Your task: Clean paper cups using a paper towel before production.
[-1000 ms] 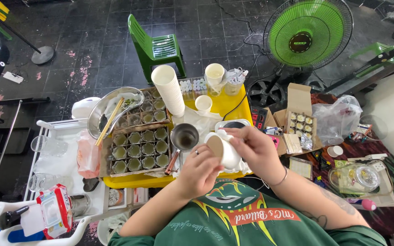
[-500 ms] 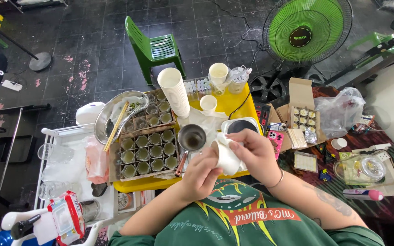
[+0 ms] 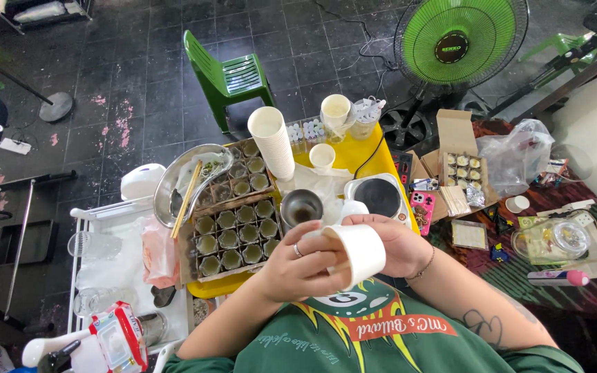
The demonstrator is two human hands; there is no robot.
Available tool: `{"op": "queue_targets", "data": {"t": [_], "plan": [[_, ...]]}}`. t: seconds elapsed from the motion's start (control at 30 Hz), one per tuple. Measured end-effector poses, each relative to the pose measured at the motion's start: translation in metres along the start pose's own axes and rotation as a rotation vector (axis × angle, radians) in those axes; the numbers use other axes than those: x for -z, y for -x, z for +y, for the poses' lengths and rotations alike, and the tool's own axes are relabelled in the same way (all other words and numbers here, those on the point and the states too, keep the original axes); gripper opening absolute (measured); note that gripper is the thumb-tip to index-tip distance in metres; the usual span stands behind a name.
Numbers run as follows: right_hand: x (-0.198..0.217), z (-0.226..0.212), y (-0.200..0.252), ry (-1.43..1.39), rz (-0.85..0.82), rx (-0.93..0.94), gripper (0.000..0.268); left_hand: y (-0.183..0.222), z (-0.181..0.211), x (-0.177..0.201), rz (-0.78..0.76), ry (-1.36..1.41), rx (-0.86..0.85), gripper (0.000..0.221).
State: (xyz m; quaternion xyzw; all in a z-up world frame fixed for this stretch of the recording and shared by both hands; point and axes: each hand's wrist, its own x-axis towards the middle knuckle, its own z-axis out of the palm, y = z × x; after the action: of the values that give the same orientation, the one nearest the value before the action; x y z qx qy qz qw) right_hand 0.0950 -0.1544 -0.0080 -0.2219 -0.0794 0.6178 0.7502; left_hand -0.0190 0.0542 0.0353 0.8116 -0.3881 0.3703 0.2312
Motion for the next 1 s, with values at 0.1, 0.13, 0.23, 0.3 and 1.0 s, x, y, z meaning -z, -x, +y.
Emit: {"op": "queue_targets", "data": {"t": [0.1, 0.13, 0.23, 0.3, 1.0], "plan": [[-0.008, -0.003, 0.005, 0.022, 0.250, -0.071, 0.040, 0.009, -0.018, 0.003, 0.054, -0.068, 0.024, 0.015], [0.001, -0.003, 0.011, 0.023, 0.254, -0.065, 0.040, 0.014, -0.031, 0.003, 0.056, -0.064, 0.019, 0.015], [0.021, -0.006, 0.029, 0.102, 0.091, 0.007, 0.022, 0.026, -0.071, 0.003, 0.198, -0.166, 0.280, 0.019], [0.020, -0.007, 0.039, 0.105, 0.247, 0.177, 0.013, 0.027, -0.102, 0.005, 0.106, -0.548, 0.521, 0.019], [0.079, 0.004, 0.082, 0.034, 0.679, 0.367, 0.020, 0.050, -0.188, -0.019, -0.253, -0.583, 0.635, 0.019]]}}
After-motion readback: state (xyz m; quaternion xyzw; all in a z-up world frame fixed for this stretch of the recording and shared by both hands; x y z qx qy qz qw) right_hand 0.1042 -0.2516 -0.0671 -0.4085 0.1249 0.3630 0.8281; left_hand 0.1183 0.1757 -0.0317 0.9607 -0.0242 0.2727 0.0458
